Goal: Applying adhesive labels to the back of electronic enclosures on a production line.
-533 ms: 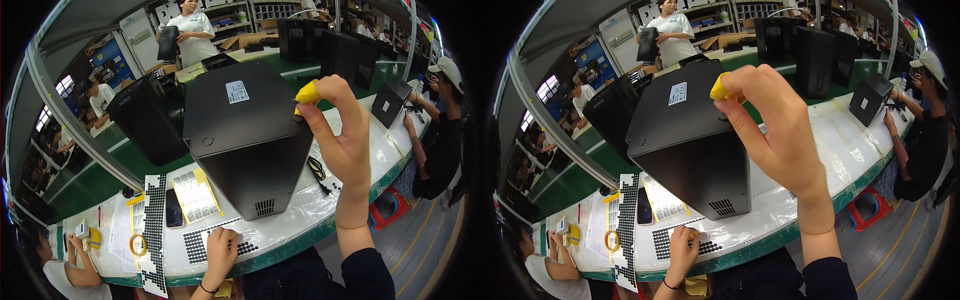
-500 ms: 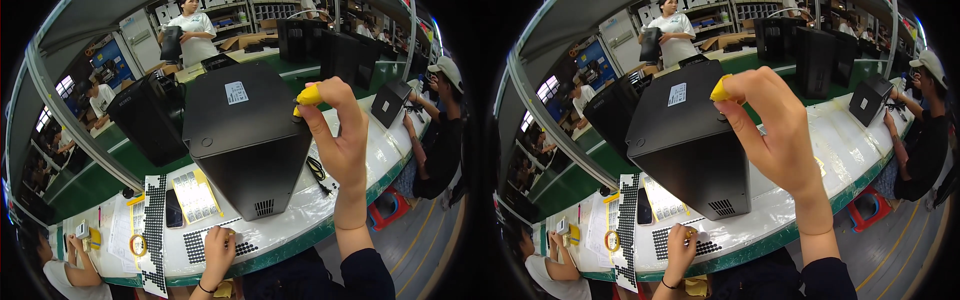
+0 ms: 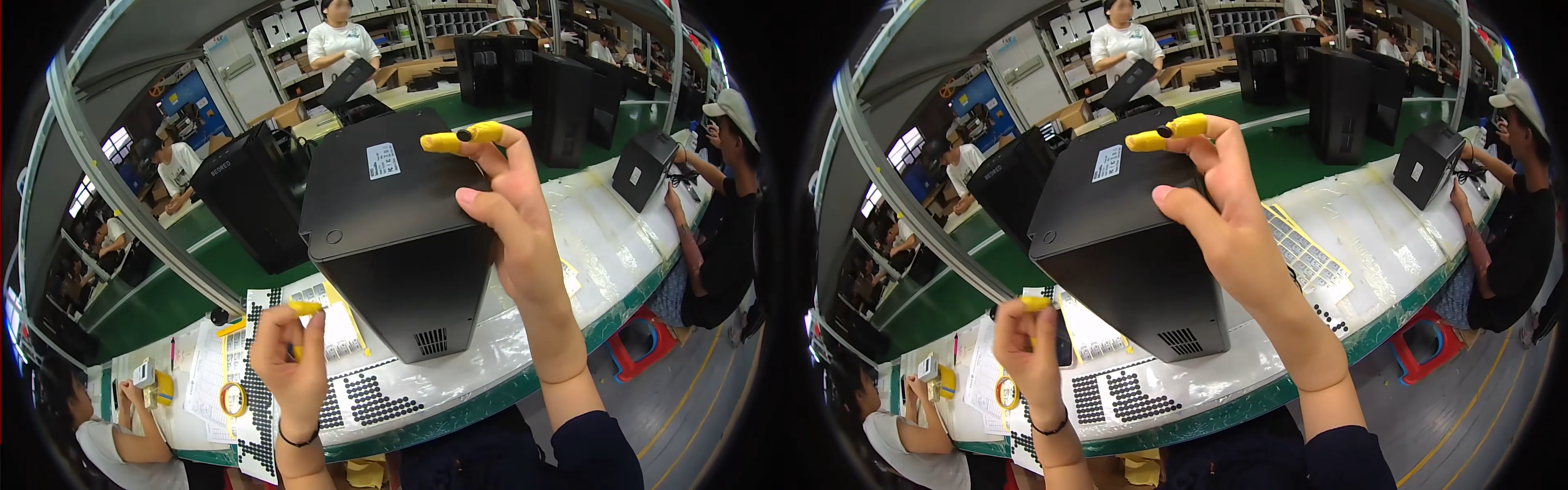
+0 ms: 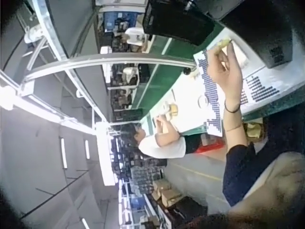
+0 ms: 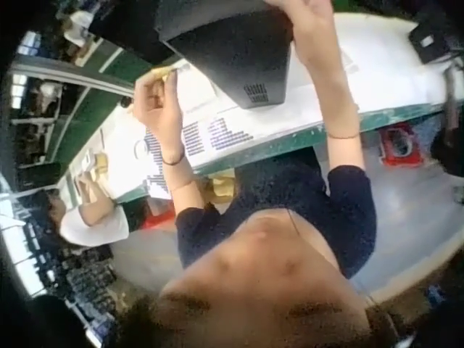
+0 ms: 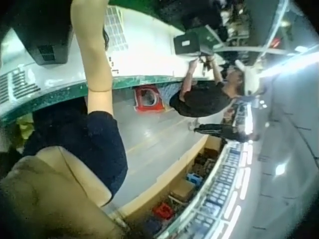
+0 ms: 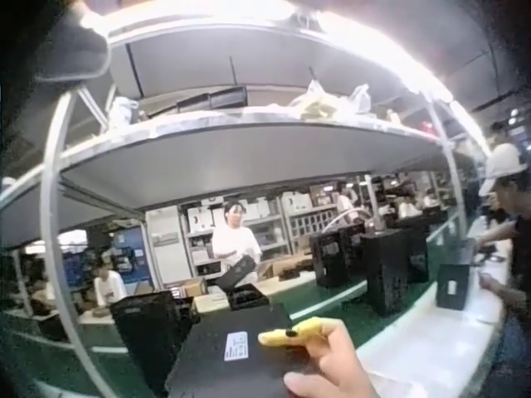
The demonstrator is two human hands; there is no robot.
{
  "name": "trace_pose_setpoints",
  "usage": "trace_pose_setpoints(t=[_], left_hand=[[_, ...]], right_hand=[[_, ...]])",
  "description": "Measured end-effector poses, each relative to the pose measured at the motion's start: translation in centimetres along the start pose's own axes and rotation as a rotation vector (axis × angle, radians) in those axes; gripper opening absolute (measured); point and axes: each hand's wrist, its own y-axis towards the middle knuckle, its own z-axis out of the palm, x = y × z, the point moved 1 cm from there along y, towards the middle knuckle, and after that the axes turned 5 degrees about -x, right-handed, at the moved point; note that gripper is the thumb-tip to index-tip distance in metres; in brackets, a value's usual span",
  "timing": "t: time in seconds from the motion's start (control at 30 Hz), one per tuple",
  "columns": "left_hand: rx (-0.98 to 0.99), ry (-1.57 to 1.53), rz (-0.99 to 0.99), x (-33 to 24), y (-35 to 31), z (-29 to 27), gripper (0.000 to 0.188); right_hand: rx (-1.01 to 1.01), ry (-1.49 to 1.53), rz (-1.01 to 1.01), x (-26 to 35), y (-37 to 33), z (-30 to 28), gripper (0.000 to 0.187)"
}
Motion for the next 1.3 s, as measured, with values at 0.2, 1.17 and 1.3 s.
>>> trace_pose_setpoints(t=[0.2, 1.17, 1.3], left_hand=[[0.048, 0.001, 0.105, -4.6, 5.3, 1.3, 0.015], [0.535, 0.424, 0.394, -5.4, 7.4, -1.5, 0.026], [0.131, -0.357, 0.154, -1.5, 8.1, -0.3, 0.054]], right_hand=[[-0.044, 0.070, 0.003, 0.3, 0.2, 0.9, 0.056], [-0.043, 0.046, -0.001, 0.7, -0.6, 1.5, 0.050], [-0.113, -0.048, 0.064, 2.0, -2.8, 0.6, 0.062]])
